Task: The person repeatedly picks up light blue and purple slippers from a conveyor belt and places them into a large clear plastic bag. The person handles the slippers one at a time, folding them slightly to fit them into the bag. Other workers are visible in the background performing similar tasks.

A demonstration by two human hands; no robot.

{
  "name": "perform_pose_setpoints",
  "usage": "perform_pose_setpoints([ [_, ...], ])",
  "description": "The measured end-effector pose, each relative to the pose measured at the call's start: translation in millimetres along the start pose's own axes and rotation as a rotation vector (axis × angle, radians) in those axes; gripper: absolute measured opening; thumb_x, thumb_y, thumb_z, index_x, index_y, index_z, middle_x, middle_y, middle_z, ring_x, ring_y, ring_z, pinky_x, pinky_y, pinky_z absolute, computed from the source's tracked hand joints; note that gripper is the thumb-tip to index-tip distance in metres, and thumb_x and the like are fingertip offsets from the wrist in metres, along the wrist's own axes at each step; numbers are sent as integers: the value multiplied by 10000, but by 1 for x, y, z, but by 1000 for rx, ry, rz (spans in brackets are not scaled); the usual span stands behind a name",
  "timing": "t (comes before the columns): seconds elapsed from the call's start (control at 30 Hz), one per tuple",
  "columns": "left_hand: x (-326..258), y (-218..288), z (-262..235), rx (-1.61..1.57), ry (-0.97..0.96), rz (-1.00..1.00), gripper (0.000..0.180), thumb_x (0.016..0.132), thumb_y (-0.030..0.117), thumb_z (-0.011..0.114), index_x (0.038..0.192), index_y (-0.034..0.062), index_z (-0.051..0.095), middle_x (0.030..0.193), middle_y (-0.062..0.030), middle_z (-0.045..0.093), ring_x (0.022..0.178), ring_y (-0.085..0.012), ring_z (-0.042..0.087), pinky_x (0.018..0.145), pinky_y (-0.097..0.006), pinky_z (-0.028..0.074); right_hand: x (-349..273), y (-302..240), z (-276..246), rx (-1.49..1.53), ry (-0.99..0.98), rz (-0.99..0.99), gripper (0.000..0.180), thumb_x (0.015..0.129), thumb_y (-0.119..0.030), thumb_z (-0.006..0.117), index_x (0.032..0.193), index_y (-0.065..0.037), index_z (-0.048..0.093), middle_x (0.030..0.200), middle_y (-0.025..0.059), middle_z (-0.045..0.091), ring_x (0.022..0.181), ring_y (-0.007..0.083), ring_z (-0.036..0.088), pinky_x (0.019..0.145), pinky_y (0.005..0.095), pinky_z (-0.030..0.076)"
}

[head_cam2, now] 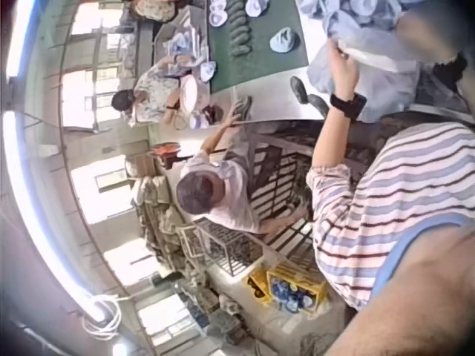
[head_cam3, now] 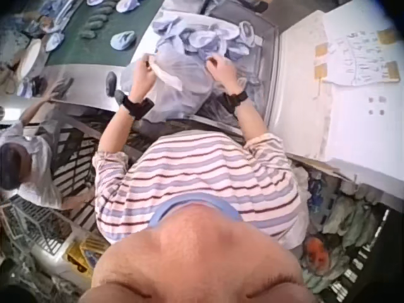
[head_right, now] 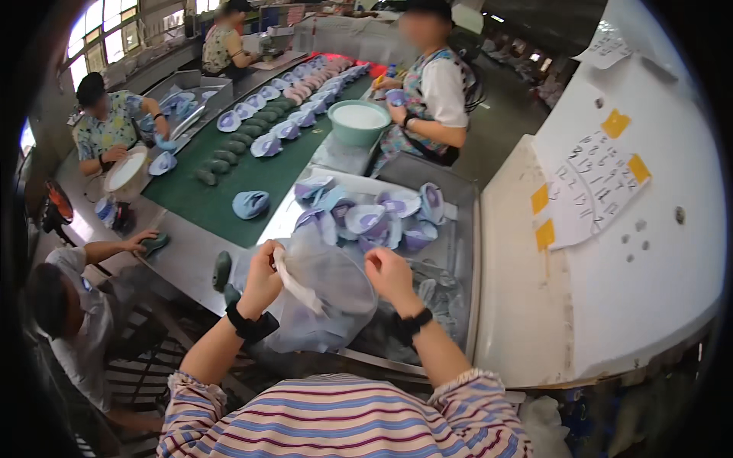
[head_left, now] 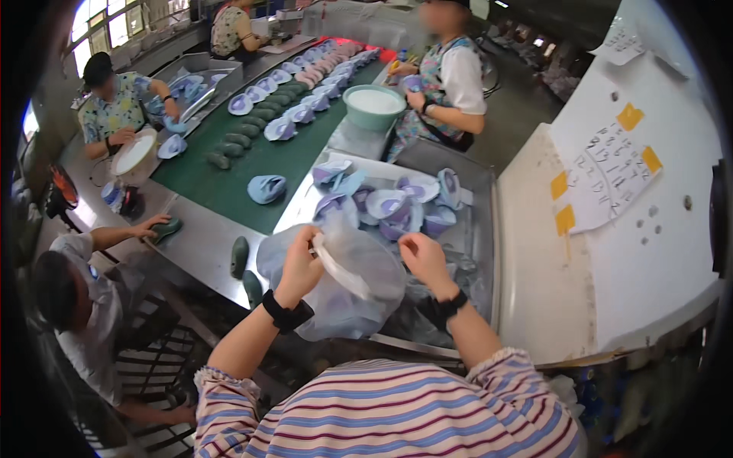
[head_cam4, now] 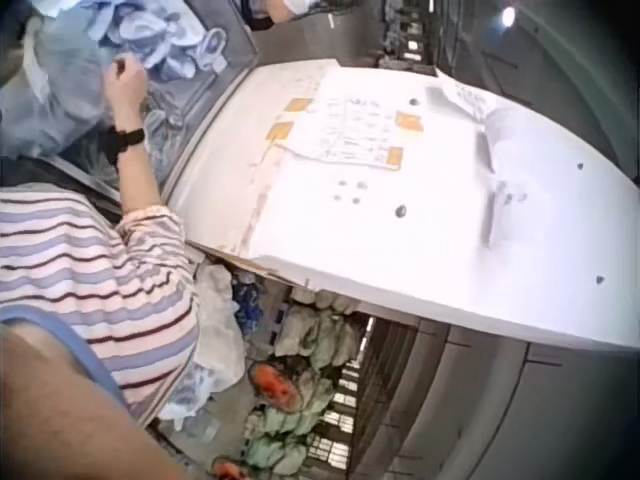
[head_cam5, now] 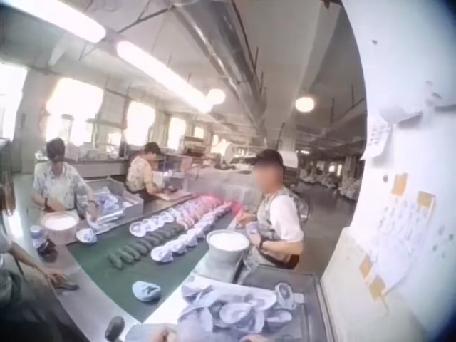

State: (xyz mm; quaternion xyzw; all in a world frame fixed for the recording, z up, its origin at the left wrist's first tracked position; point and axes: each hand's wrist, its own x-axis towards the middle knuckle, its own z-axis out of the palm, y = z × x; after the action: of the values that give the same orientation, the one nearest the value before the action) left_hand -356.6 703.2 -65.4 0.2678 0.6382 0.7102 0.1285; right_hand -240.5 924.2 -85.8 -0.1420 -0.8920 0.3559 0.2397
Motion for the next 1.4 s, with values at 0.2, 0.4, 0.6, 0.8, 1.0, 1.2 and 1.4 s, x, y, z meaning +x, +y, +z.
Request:
perform_pose_setpoints([
  [0.2,-33,-64,-31,342,-66,-135,195,678,16,615,834,11,497,726,-54,501,664,-122,488,599,-249,422,76,71,118,-501,-659,-146,539,691,-177,632,1199,-102,470,1123,155,532,980,301,551,854,360,424],
  [0.4,-58,-17,-52,296,269,-121,167,632,-7,566,772,34,483,698,29,447,655,-63,407,588,-209,348,158,97,148,382,-1293,224,694,754,-301,643,1360,-172,331,1261,111,456,1124,231,480,811,356,463],
  [0.6,-60,-29,-39,409,49,-259,236,683,-8,614,900,16,526,811,-22,521,741,-98,497,680,-226,419,142,118,240,-230,-970,-502,456,802,-187,525,1254,-188,466,1324,59,427,1255,255,350,991,466,301],
  [0.8,-44,-13,-44,707,-172,-174,407,661,-19,576,1062,21,520,1043,-153,479,862,-251,541,781,-308,435,160,182,205,-743,-894,-738,242,812,-229,497,996,-308,632,1353,-68,387,1325,214,225,1024,553,190],
  [1.0,-40,-5,-30,978,-120,-104,510,626,14,631,1119,74,515,1304,-200,284,1135,-364,398,929,-436,342,177,230,146,-1047,-757,-555,213,804,-236,514,956,-256,662,1413,-99,289,1340,202,174,1032,561,176],
  [1.2,-12,-26,-42,1298,-362,107,301,608,27,656,886,44,541,1169,-166,488,1134,-309,454,959,-453,291,185,267,112,-1168,-630,-385,253,829,-228,495,1024,-251,654,1387,-73,338,1333,198,183,1035,539,173],
  [1.4,32,-37,-34,823,179,-6,160,746,110,569,678,-18,501,558,-98,495,497,-152,435,459,-323,332,167,231,90,-778,-574,-487,298,766,-175,527,1048,-198,620,1312,36,432,1248,266,329,949,520,306],
])
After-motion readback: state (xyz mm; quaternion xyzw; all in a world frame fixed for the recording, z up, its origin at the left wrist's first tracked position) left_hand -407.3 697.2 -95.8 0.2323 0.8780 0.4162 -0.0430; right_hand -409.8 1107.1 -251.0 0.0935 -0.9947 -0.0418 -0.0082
